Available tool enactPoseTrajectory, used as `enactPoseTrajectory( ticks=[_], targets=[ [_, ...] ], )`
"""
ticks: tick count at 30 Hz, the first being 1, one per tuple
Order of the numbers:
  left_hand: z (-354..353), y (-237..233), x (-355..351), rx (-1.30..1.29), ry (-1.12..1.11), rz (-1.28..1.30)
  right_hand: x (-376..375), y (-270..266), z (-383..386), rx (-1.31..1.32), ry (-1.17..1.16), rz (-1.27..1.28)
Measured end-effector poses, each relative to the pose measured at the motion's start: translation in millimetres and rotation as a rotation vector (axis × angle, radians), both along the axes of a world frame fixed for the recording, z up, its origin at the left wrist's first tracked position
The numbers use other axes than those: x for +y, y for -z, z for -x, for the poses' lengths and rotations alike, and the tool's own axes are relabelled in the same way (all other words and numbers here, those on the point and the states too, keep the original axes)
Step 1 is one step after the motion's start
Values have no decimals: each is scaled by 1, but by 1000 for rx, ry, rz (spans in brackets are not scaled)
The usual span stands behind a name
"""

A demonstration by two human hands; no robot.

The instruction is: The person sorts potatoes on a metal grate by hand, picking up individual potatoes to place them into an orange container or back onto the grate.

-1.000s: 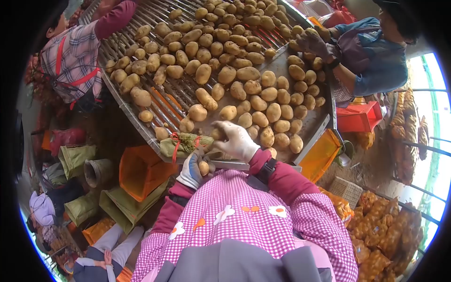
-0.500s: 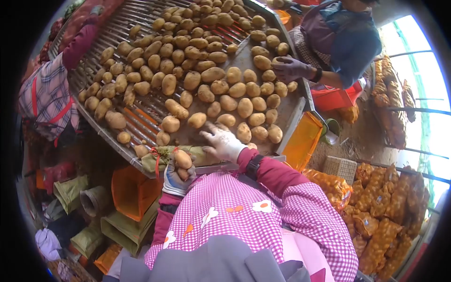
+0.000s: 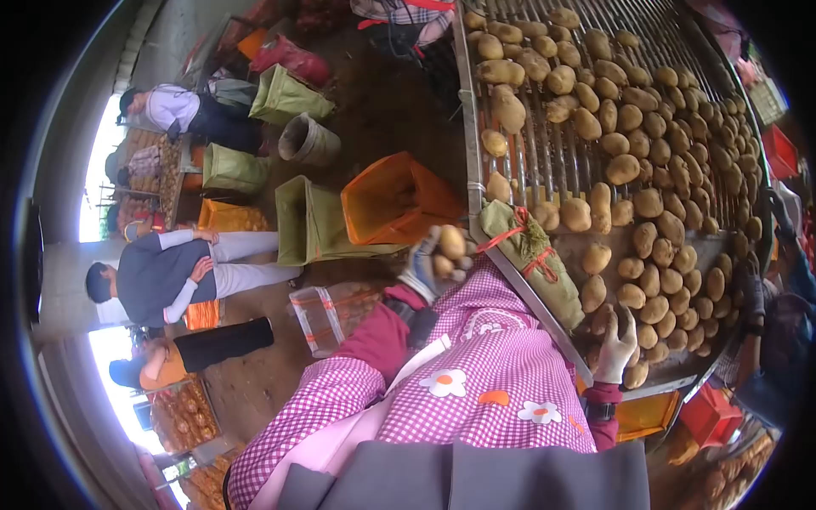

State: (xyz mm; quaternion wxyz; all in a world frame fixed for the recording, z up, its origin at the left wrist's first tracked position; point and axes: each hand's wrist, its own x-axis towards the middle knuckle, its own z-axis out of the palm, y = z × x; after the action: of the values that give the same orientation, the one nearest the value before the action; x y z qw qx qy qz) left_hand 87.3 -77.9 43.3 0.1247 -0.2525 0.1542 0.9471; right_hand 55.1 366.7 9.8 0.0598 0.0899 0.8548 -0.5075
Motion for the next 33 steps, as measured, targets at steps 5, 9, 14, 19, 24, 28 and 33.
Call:
enactPoseTrajectory(
  ticks=[5,9,14,19,24,28,33],
  targets=[
    [-69,19,-207,-152,-603,192,-2,2,6,1,-15,104],
    [-102,6,-347,-277,-1069,514,-14,-15,12,-3,-19,137],
    [-55,43,-334,-500,-684,971,-24,-35,18,180,15,-96],
    [48,39,-121,-309,-19,1981,19,-53,79,463,83,-447],
    [104,49,6,317,147,2616,53,-16,121,69,177,-779],
    [121,49,52,329,384,2583,17,-23,70,121,-161,-776],
    [118,51,53,386,349,2573,17,-40,12,338,-522,-641]
  ],
)
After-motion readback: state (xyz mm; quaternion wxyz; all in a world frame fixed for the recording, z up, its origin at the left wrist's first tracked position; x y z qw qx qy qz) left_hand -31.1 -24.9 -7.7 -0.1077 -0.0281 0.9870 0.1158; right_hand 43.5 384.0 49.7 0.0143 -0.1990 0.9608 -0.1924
